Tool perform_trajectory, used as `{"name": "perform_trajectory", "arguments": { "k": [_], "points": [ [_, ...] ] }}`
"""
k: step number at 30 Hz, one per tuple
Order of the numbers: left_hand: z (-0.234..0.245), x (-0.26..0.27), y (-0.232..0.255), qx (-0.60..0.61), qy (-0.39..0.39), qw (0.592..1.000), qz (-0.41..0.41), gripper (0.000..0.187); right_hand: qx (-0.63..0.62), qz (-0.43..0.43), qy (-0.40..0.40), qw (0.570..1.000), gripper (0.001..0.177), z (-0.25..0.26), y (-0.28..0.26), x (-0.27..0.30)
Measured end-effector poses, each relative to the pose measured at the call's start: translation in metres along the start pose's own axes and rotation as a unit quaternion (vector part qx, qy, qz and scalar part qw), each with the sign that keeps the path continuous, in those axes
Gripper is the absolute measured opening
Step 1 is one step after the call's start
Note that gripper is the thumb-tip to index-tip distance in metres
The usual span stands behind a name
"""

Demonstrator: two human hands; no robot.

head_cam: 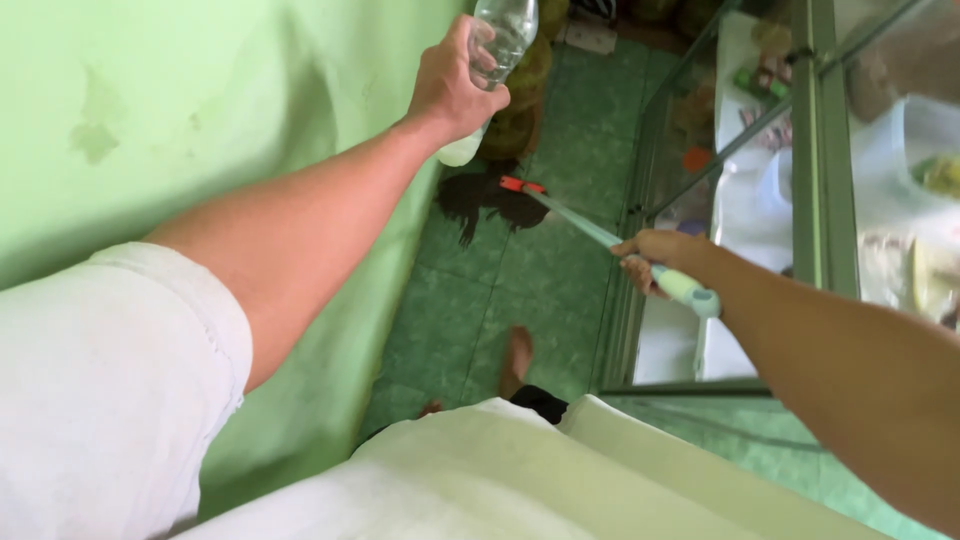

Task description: Mopping the tiled floor of a residence while holding a water bottle.

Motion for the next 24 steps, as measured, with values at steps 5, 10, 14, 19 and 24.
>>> {"name": "perform_trajectory", "arguments": {
  "k": [5, 10, 14, 19, 24],
  "points": [
    [-0.006, 0.035, 0.022, 0.006, -0.034, 0.999, -0.016, 0.058, -0.064, -0.018, 0.046, 0.997, 0.042, -0.002, 0.061, 0.027],
    [-0.019, 0.062, 0.049, 0.009, -0.062, 0.998, -0.023, 0.059, -0.091, -0.007, 0.067, 0.994, 0.040, -0.006, 0.116, 0.061],
    [-0.027, 0.087, 0.072, 0.011, -0.065, 0.997, -0.049, 0.059, -0.092, 0.022, 0.076, 0.993, 0.041, -0.002, 0.156, 0.075],
    [-0.032, 0.121, 0.102, 0.017, -0.060, 0.996, -0.056, 0.059, -0.066, 0.043, 0.096, 0.992, 0.042, 0.012, 0.201, 0.083],
    [-0.041, 0.164, 0.116, -0.004, -0.051, 0.997, -0.053, 0.058, -0.068, 0.049, 0.093, 0.992, 0.043, 0.023, 0.247, 0.079]
  ]
}}
Point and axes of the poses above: each hand's wrist, its own x-axis away from the middle knuckle, its own z-axis out of the back of the hand, y = z × x, the point moved 7 cm from there along -x, towards the middle knuckle, and after that the axes turned 1 degree about y, right-handed, at the moved point
